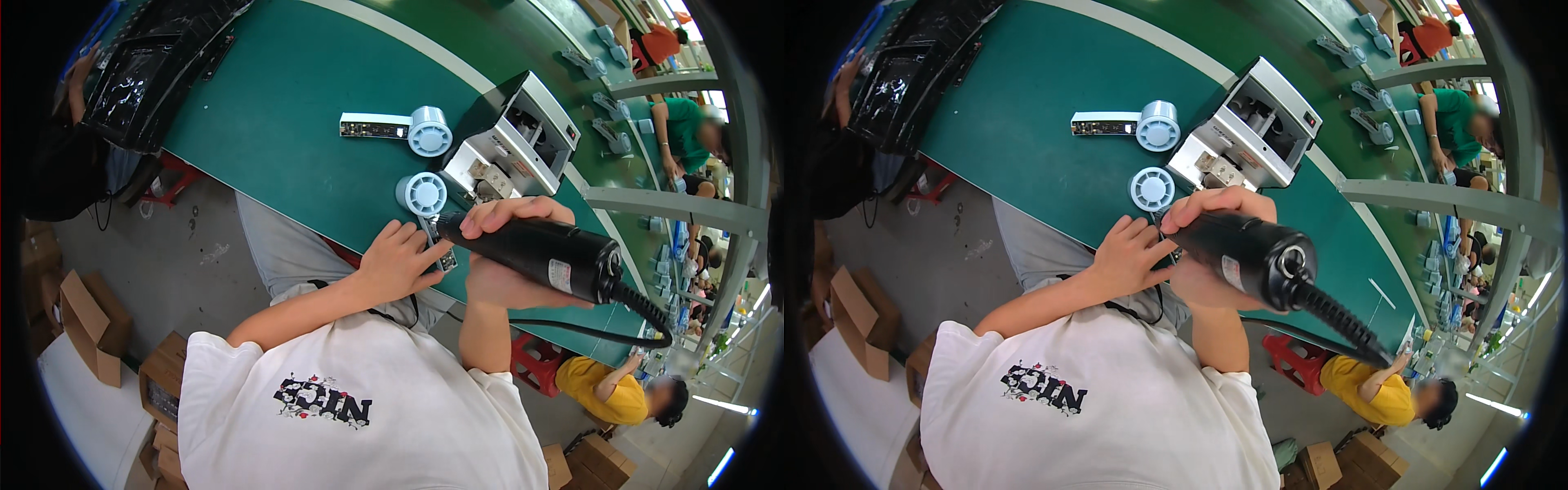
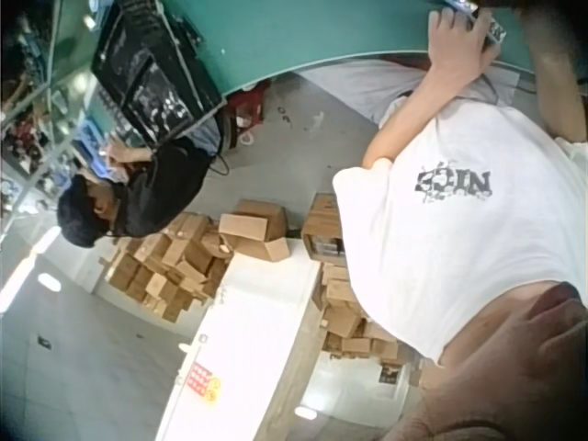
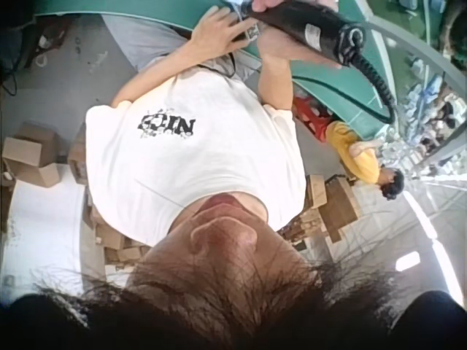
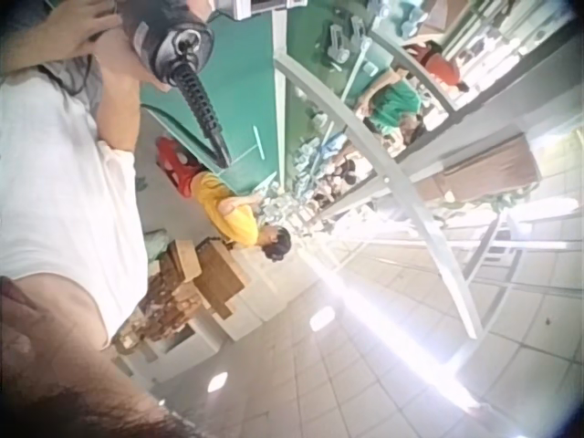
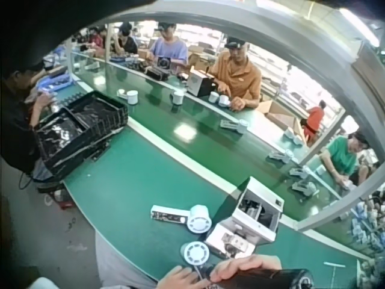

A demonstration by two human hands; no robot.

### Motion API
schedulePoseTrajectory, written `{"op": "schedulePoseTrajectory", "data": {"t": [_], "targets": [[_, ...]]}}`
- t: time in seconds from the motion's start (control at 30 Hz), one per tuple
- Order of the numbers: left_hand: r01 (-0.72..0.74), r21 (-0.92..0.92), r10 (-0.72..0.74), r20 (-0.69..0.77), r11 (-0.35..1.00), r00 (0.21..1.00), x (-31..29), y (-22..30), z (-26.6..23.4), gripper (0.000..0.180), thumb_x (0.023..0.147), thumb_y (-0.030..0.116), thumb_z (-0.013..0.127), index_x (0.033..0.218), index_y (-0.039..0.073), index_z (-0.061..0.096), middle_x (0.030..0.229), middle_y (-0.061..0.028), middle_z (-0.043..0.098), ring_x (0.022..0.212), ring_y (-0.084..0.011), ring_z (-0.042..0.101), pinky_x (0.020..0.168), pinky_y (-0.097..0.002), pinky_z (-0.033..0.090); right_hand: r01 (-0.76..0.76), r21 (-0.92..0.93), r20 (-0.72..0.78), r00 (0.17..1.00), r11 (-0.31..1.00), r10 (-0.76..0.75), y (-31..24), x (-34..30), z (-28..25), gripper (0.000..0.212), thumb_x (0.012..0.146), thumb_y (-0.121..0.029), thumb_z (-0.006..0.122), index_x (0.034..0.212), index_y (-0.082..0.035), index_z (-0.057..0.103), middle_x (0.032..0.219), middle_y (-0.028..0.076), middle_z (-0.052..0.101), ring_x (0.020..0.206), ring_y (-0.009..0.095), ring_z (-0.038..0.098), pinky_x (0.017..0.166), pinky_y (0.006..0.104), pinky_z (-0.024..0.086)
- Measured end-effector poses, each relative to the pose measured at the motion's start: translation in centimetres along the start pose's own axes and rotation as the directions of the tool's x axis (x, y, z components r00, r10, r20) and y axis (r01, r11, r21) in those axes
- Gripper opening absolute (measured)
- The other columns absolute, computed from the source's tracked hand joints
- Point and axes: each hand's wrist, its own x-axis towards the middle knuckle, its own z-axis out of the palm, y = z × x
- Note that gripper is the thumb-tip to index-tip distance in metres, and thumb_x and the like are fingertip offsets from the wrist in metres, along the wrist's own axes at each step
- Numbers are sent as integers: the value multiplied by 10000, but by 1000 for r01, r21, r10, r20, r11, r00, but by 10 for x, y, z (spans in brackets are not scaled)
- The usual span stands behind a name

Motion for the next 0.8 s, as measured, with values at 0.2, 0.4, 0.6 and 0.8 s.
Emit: {"op": "schedulePoseTrajectory", "data": {"t": [0.2,0.4,0.6,0.8], "targets": [[-4,21,3,17,1000,1000,0,2,-3,523,753,381,763,1207,165,620,820,-40,550,803,-214,530,730,-355,383,49,-143,111,993,989,-33,3,-3,0,1063,721,-988,310,1076,3,458,760,181,570,570,269,562,548,396,521],[-30,47,31,-19,998,999,-1,3,1,490,750,379,764,1168,167,623,823,-44,557,812,-217,537,735,-360,386,1,-94,8,1000,996,-1,-8,-8,16,135,801,55,621,909,48,540,795,131,648,696,196,646,669,316,545],[-10,-19,10,-35,1000,999,2,6,-1,486,765,382,762,1172,152,631,815,-53,568,789,-221,531,725,-361,385,-4,-5,80,997,1000,4,-37,3,1,881,906,-779,338,1137,53,512,799,212,582,611,306,581,568,420,490],[132,-280,-146,-31,951,989,10,20,-41,495,741,396,812,1099,84,672,745,-90,618,682,-292,548,677,-399,414,-87,-24,-213,974,996,80,-104,15,-32,893,935,-790,235,1143,31,516,644,172,562,444,260,541,426,376,481]]}}
